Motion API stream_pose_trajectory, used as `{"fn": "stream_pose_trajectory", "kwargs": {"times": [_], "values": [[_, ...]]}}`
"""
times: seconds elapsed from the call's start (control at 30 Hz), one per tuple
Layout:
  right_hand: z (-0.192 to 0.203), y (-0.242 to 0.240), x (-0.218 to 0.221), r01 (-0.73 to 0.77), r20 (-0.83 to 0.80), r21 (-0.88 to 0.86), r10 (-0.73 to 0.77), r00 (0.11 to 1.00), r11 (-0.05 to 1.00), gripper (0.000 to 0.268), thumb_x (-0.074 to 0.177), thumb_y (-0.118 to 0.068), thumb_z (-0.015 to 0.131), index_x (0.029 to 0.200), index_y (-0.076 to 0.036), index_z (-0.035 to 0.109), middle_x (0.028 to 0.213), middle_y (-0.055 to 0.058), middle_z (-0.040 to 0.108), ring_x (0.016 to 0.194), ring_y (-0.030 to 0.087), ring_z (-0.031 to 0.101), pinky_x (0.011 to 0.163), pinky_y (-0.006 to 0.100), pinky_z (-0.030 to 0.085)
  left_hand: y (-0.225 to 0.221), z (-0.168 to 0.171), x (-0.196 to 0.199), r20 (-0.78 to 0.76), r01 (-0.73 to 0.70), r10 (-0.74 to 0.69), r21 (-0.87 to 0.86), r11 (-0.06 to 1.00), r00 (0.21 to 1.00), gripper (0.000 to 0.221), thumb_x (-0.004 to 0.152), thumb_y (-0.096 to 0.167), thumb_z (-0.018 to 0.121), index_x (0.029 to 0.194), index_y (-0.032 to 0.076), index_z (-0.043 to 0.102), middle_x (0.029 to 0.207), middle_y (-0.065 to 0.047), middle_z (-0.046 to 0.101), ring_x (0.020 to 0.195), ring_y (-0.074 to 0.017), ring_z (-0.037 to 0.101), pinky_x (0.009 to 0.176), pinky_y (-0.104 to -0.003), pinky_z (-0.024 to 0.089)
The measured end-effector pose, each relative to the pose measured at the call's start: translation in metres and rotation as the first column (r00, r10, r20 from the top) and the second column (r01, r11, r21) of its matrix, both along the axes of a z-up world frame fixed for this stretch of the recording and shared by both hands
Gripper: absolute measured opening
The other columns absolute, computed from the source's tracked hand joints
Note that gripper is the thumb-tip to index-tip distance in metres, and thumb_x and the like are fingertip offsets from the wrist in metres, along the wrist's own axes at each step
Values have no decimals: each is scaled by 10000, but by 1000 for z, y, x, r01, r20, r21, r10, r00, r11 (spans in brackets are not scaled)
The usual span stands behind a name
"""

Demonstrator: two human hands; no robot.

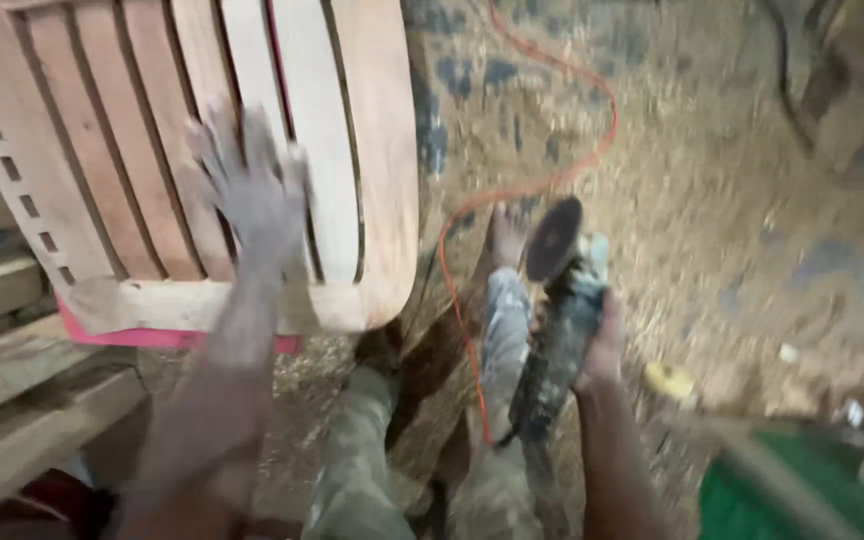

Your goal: Sand the surfaces of a wooden chair using a handheld angle grinder with a sanding disc.

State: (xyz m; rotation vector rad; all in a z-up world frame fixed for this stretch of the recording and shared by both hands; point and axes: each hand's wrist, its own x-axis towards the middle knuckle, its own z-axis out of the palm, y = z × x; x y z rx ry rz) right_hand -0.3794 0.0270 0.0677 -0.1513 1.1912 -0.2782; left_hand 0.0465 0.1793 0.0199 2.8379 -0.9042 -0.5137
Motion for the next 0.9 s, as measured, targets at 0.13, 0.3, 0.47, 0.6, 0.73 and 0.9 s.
{"fn": "stream_pose_trajectory", "kwargs": {"times": [0.13,0.3,0.47,0.6,0.73,0.9], "values": [[1,66,28,7,-25,30,-6,1000,1000,779,991,-770,415,1137,-35,626,828,114,712,657,242,706,594,403,628,-2,-26,37,-21,42,-40,122,992,999,753,1100,603,403,1738,241,232,1784,-87,60,1628,-363,-13,1245,-737,-61],[-4,133,52,-36,37,33,35,999,999,705,993,-717,461,1144,-50,634,837,112,717,666,226,707,599,380,624,-11,-12,31,-12,34,-33,95,995,999,707,1155,521,453,1771,252,231,1817,-86,48,1650,-354,-36,1282,-728,-61],[-8,158,62,-99,71,100,93,993,990,723,966,-728,486,1187,-52,619,867,118,728,700,219,727,612,370,629,-7,-8,32,-21,31,-28,122,992,999,714,1182,555,476,1788,276,220,1813,-88,35,1644,-370,-43,1287,-731,-63],[-16,142,65,-262,30,30,261,965,965,758,936,-746,481,1189,-43,607,868,117,728,706,217,739,617,385,644,-18,9,32,-88,-17,33,175,984,996,756,1142,581,500,1763,269,202,1800,-102,16,1642,-374,-43,1281,-737,-61],[-20,118,68,-367,13,-52,368,930,929,788,929,-761,482,1201,-33,612,890,122,727,717,207,744,635,388,651,-13,0,34,-88,-17,31,156,988,996,773,1128,581,521,1755,262,200,1795,-117,26,1640,-385,-31,1275,-733,-61],[-19,88,75,-348,75,43,345,936,936,754,933,-749,496,1205,-53,602,900,121,728,719,204,749,615,369,644,-14,5,34,-73,-13,22,115,993,997,754,1135,549,525,1751,259,200,1795,-102,54,1639,-382,-6,1264,-739,-61]]}}
